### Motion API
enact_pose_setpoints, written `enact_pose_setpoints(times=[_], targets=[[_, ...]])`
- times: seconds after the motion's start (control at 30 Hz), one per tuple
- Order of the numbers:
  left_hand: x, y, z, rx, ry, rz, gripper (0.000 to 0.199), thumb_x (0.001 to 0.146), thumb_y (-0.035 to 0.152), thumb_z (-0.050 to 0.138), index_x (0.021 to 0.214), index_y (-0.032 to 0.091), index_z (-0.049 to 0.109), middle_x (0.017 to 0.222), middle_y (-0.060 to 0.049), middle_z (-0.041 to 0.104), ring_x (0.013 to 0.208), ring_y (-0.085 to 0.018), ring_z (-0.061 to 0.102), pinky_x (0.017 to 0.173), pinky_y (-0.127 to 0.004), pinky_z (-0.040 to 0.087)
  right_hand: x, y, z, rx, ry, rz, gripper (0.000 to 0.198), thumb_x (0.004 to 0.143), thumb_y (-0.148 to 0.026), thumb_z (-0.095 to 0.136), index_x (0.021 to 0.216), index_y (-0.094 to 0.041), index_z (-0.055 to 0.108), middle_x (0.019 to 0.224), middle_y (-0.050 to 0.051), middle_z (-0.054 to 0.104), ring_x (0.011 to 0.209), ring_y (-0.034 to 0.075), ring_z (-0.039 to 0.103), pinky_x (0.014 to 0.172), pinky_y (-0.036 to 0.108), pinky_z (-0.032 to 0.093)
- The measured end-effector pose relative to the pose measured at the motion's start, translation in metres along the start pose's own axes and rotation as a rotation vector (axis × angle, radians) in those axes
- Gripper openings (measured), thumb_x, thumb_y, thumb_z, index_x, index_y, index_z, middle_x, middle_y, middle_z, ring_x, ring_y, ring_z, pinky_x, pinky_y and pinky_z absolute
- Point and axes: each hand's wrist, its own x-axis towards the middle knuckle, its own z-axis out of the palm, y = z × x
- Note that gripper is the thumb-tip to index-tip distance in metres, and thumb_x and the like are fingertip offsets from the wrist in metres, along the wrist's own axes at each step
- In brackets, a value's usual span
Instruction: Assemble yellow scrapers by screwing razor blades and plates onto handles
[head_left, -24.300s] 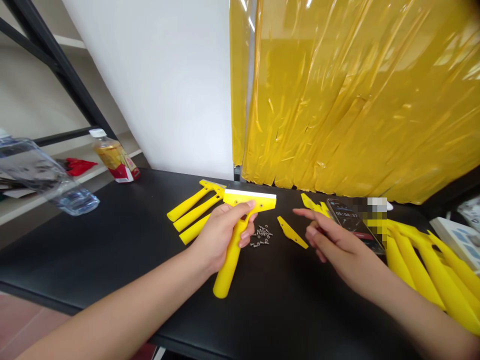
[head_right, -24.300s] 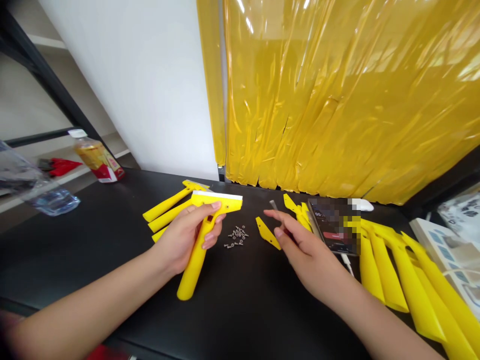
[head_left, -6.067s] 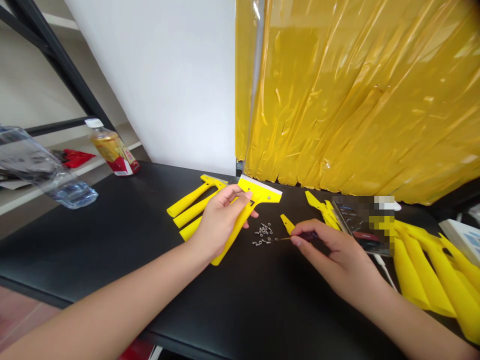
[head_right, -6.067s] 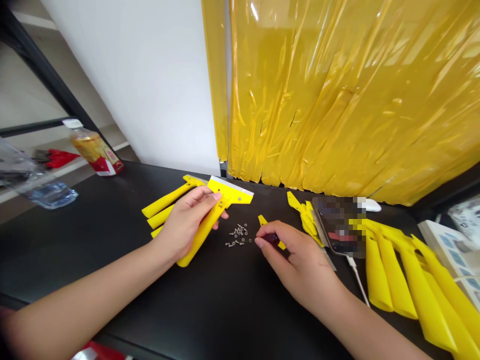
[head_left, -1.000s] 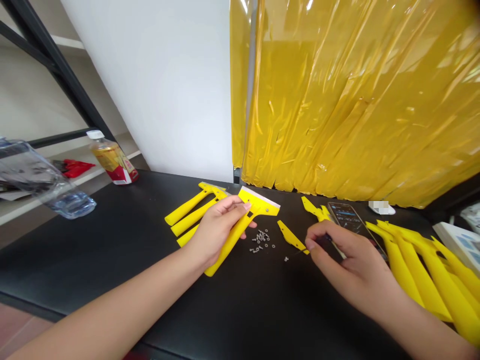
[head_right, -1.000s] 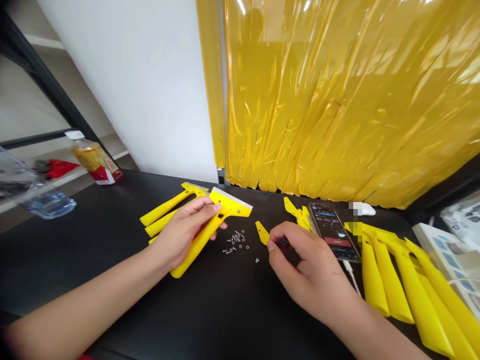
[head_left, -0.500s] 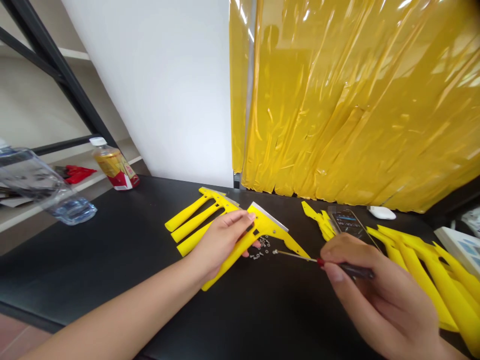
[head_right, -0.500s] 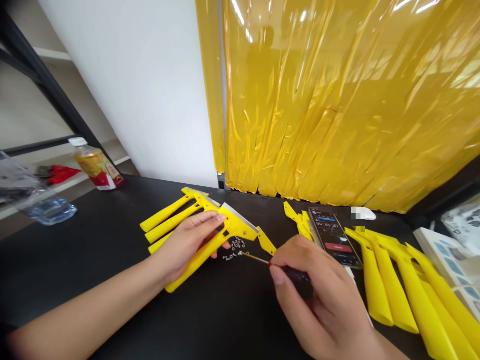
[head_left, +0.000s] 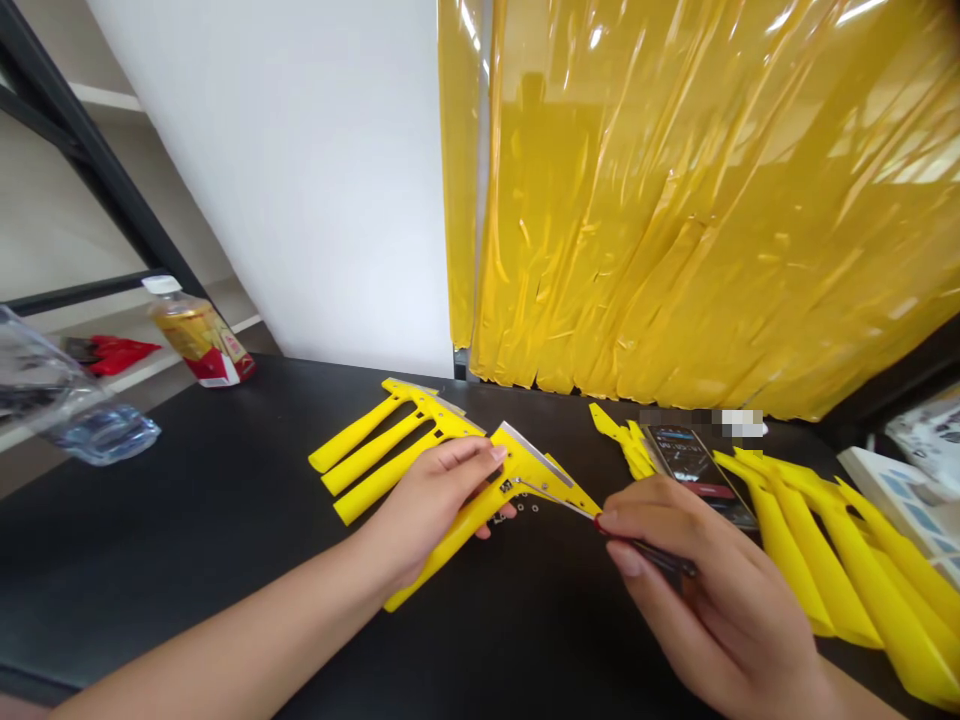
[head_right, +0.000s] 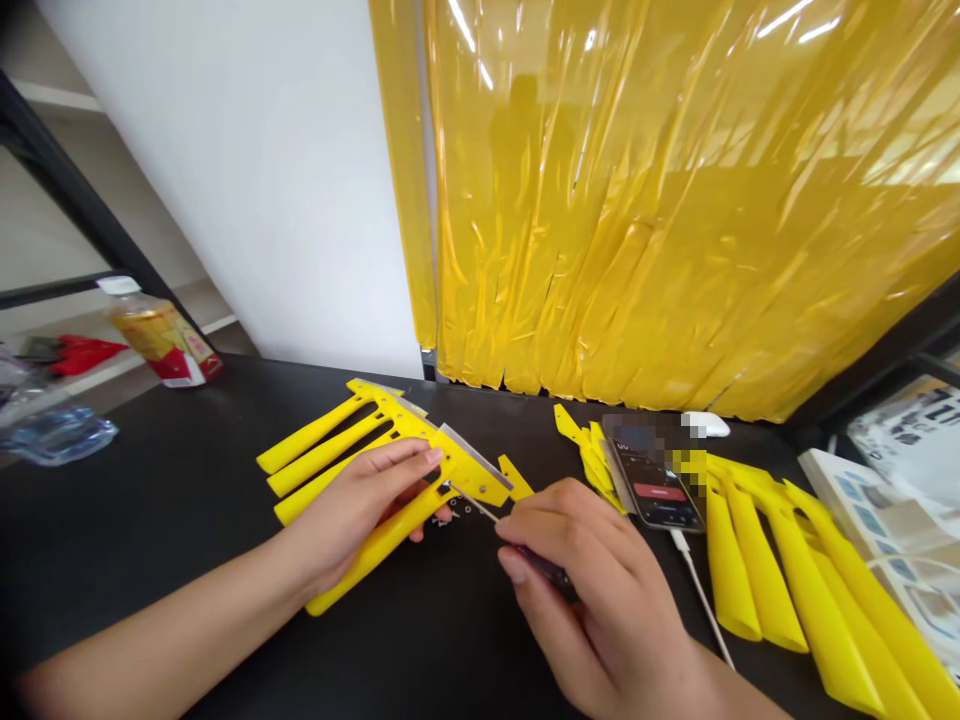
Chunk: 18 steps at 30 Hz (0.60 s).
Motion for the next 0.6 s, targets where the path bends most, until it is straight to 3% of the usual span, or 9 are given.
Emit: enact_pose_setpoints(times=[0.2, 0.6], targets=[[-0.0013, -0.0002, 0.0007, -0.007, -0.019, -0.017, 0.031, 0.093, 0.046, 0.073, 0.105, 0.018, 0.075, 0.101, -0.012, 0.079, 0.079, -0.022, 0.076, 0.053, -0.023, 0.054, -0.0016, 0.0049, 0.0005, -0.006, 0.010, 0.017, 0.041, 0.094, -0.003, 0.062, 0.130, -0.023, 0.058, 0.103, 0.006, 0.069, 0.095, 0.020, 0.068, 0.081, 0.035, 0.057], [-0.0020, -0.0011, 0.0018, -0.036, -0.016, -0.044, 0.026, 0.092, 0.044, 0.073, 0.098, 0.019, 0.072, 0.096, -0.008, 0.077, 0.074, -0.021, 0.077, 0.050, -0.022, 0.052, -0.0029, 0.0056, 0.0000, -0.046, 0.005, 0.010, 0.040, 0.094, -0.004, 0.061, 0.128, -0.023, 0.059, 0.103, 0.006, 0.068, 0.094, 0.020, 0.069, 0.079, 0.034, 0.058]])
